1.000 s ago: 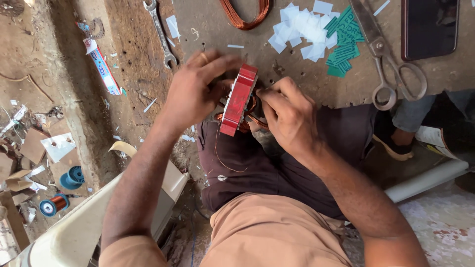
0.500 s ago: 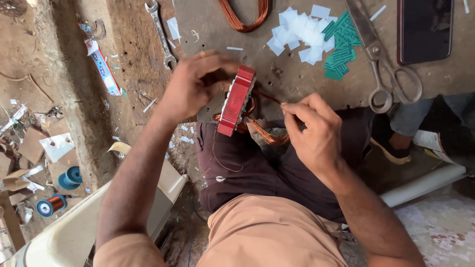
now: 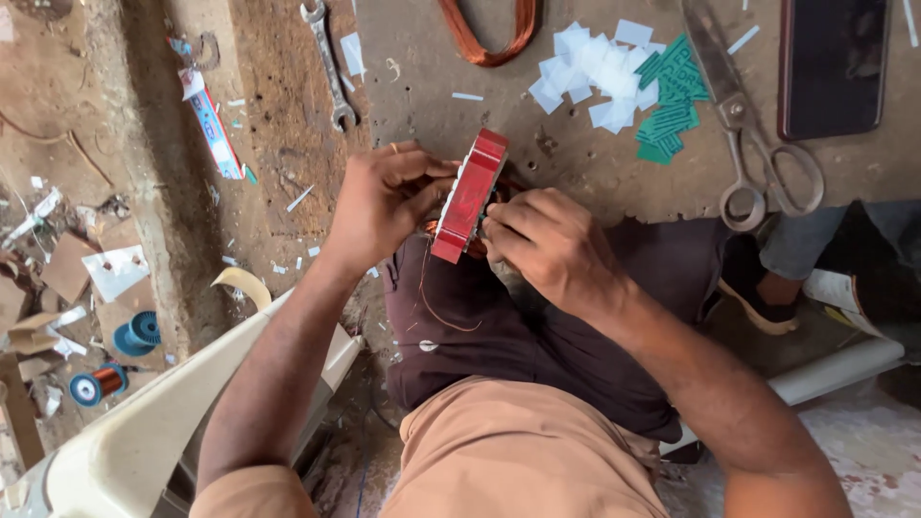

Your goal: Repairing and winding copper wire into an electromechanical motor component.

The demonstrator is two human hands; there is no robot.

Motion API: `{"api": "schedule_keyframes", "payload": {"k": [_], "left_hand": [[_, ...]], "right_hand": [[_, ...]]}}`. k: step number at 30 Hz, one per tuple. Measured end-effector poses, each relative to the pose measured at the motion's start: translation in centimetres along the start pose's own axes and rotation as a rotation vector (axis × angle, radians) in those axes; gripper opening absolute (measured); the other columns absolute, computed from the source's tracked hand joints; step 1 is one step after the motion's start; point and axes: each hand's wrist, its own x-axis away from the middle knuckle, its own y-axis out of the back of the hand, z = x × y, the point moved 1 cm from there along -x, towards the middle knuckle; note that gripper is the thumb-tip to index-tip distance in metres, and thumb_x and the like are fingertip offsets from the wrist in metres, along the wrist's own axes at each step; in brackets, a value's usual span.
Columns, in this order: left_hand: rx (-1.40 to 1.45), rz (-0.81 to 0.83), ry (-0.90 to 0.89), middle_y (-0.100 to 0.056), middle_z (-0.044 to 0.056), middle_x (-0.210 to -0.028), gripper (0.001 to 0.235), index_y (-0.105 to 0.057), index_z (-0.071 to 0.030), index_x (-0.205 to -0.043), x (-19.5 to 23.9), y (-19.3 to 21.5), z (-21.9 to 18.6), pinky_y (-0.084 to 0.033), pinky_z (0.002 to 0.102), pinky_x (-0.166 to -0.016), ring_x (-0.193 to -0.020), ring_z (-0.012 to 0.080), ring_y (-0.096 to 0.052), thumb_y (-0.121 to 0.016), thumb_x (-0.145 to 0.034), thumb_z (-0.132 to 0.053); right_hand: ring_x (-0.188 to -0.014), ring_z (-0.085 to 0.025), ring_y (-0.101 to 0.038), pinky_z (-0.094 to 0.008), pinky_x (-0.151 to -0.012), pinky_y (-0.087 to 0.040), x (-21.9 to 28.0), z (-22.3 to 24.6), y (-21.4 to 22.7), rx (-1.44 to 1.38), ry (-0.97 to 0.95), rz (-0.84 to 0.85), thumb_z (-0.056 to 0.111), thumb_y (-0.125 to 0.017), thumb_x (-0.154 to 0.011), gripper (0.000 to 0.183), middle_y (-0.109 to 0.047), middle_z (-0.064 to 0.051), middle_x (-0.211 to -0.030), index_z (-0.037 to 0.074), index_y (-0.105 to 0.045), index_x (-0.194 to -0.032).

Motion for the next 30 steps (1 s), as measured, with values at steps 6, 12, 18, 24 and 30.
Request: {"api": "schedule_keyframes", "payload": {"k": [6, 12, 18, 24, 30], "left_hand": [[0.194, 0.062, 0.238, -0.075, 0.009, -0.092, 0.014, -0.077, 0.000, -0.104, -1.3, 0.1, -0.4, -0.061, 0.028, -0.069, -0.081, 0.0127, -0.073, -0.071, -0.092, 0.003], [0.031, 0.189, 0.275, -0.076, 0.007, -0.095, 0.012, -0.077, -0.004, -0.101, -3.4, 0.4, -0.5, -0.062, 0.030, -0.074, -0.083, 0.0141, -0.074, -0.073, -0.091, 0.000], [-0.079, 0.202, 0.082, -0.071, 0.008, -0.124, 0.044, -0.072, -0.008, -0.121, -4.3, 0.9, -2.5, -0.058, 0.030, -0.076, -0.090, 0.0159, -0.071, -0.071, -0.081, 0.011], [0.273, 0.366, 0.177, -0.073, 0.005, -0.129, 0.047, -0.066, -0.007, -0.134, -4.3, 0.2, -0.8, -0.062, 0.028, -0.076, -0.094, 0.0108, -0.074, -0.065, -0.090, 0.008], [0.320, 0.355, 0.145, -0.074, 0.007, -0.126, 0.044, -0.066, -0.005, -0.131, -4.6, -0.2, -1.6, -0.064, 0.028, -0.081, -0.097, 0.0132, -0.075, -0.079, -0.088, -0.004]], "right_hand": [[-0.091, -0.028, -0.067, -0.042, -0.083, -0.056, 0.0, 0.4, 0.0, -0.035, 0.048, 0.096, 0.007, -0.077, -0.079, 0.020, -0.069, -0.011, -0.100, -0.001, -0.072, -0.096], [-0.104, -0.028, -0.069, -0.039, -0.090, -0.058, 3.1, 2.6, 1.6, -0.068, -0.014, 0.046, 0.002, -0.074, -0.085, 0.027, -0.070, -0.011, -0.113, 0.001, -0.072, -0.112], [-0.109, -0.019, -0.069, -0.033, -0.096, -0.056, 9.1, 4.1, 0.2, -0.592, -0.960, -0.403, 0.006, -0.063, -0.105, 0.020, -0.069, -0.013, -0.120, -0.003, -0.067, -0.122], [-0.116, -0.023, -0.068, -0.040, -0.112, -0.048, 10.0, 2.7, -2.3, -1.542, -1.079, -0.446, 0.004, -0.060, -0.105, 0.018, -0.073, -0.015, -0.113, -0.005, -0.069, -0.117], [-0.120, -0.028, -0.067, -0.044, -0.116, -0.045, 10.7, 1.6, -2.7, -1.825, -0.909, -0.555, 0.004, -0.062, -0.108, 0.014, -0.074, -0.013, -0.109, -0.002, -0.070, -0.118]]}}
